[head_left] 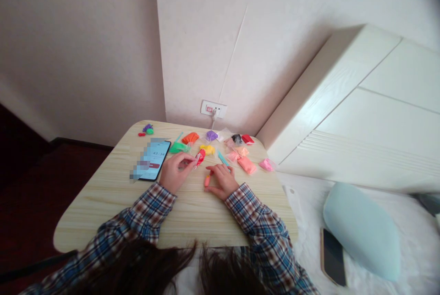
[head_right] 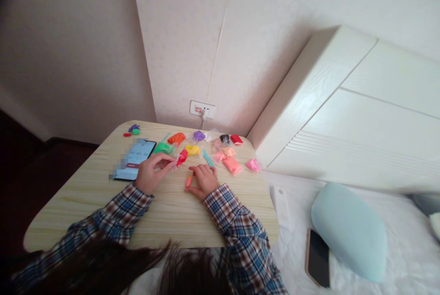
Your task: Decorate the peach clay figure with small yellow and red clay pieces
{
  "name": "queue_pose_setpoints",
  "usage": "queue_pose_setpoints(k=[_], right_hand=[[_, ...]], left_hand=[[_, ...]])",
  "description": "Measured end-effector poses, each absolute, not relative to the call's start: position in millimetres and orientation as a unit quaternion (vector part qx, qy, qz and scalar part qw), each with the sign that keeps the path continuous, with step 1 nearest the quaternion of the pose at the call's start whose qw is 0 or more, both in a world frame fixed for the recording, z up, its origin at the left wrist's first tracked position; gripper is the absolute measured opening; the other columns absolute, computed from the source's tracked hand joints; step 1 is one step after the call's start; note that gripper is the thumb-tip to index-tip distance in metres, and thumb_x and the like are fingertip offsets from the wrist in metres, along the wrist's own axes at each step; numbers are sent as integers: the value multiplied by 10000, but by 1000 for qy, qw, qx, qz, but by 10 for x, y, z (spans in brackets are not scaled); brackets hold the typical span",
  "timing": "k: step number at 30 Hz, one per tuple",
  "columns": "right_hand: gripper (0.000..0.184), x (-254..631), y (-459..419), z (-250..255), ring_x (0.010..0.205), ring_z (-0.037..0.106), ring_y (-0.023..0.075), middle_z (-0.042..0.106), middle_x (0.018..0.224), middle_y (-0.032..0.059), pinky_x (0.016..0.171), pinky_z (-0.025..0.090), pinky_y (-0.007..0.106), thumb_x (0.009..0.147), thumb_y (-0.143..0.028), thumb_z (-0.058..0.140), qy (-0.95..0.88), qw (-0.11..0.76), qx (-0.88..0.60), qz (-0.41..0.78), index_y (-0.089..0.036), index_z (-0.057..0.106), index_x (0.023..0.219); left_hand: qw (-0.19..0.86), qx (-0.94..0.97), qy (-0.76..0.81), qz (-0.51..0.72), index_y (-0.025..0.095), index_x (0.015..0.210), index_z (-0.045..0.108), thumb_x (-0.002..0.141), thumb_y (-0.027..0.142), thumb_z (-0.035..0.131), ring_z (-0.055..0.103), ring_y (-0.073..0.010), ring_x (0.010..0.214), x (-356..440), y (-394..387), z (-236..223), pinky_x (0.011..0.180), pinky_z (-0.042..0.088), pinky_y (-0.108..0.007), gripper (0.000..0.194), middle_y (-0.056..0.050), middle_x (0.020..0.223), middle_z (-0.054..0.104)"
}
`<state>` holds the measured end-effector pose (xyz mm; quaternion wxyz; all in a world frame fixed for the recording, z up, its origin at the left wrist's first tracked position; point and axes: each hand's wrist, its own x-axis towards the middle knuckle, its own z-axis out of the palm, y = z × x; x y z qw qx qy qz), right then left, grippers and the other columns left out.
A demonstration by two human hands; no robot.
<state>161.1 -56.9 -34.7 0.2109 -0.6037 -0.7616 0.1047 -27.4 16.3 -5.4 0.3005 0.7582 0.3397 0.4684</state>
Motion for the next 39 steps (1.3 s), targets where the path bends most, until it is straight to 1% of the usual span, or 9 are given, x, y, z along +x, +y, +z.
queue_pose_setpoints(k=[5, 7, 13, 19, 23, 26, 31, 35, 39], right_hand=[[395, 1595, -580, -350, 995, 517, 253, 592, 1042, 76, 853, 301, 402, 712, -415, 680, -756, 218, -610, 92, -184, 551, 1006], [339, 1579, -582, -348, 1006, 507, 245, 585, 1055, 71, 863, 297, 399, 730, -404, 658, -760, 219, -605, 90, -194, 559, 978], [352, 1537, -584, -365, 1025, 500, 242, 576, 1072, 67, 880, 294, 408, 719, -407, 671, -769, 218, -594, 91, -206, 567, 988], [458, 1593, -602, -348, 1038, 510, 264, 577, 1095, 68, 894, 294, 425, 691, -500, 698, -771, 234, -584, 92, -220, 578, 1033], [355, 1606, -595, -250, 1023, 522, 246, 601, 1068, 69, 909, 284, 413, 799, -485, 595, -759, 276, -584, 82, -218, 577, 1032], [278, 1542, -551, -167, 1008, 526, 230, 612, 1025, 67, 914, 282, 402, 860, -451, 518, -744, 310, -588, 67, -204, 569, 977], [231, 1379, -465, -52, 946, 538, 210, 611, 916, 50, 877, 294, 382, 891, -414, 479, -715, 352, -603, 48, -195, 550, 870], [198, 1311, -437, -7, 894, 550, 189, 610, 875, 32, 851, 306, 360, 905, -379, 464, -696, 375, -611, 45, -199, 536, 861], [185, 1299, -444, -35, 845, 555, 180, 601, 833, 28, 815, 318, 346, 914, -347, 443, -690, 377, -617, 44, -194, 525, 851]], left_hand=[[306, 756, 340, 468, 157, 760, 662, 778, 242, 607, 637, -144, 664, -264, 162, -29, 566, 534, -208, 102, -40, 761, 681], [309, 754, 341, 468, 159, 756, 660, 775, 245, 610, 638, -147, 670, -261, 161, -29, 567, 533, -211, 101, -41, 762, 682], [325, 750, 333, 470, 156, 763, 655, 772, 234, 604, 651, -150, 665, -249, 152, -50, 590, 548, -232, 94, -43, 767, 687], [341, 745, 325, 473, 151, 775, 646, 784, 256, 601, 659, -163, 665, -196, 155, -58, 593, 563, -263, 114, -52, 764, 694], [344, 740, 313, 487, 145, 780, 639, 807, 254, 588, 660, -155, 671, -92, 119, -48, 604, 563, -254, 123, -54, 773, 684], [338, 744, 293, 497, 151, 799, 646, 816, 236, 587, 657, -154, 707, -17, 70, -34, 633, 559, -250, 105, -49, 800, 676], [321, 747, 269, 515, 164, 812, 650, 822, 218, 597, 641, -161, 775, 4, 52, -31, 691, 548, -264, 76, -44, 819, 673], [311, 753, 261, 518, 170, 794, 651, 822, 191, 593, 636, -166, 769, -42, 91, -17, 699, 536, -279, 68, -43, 812, 677], [304, 771, 245, 504, 177, 783, 655, 821, 174, 589, 639, -168, 758, -75, 98, -3, 720, 526, -293, 76, -39, 797, 688]])
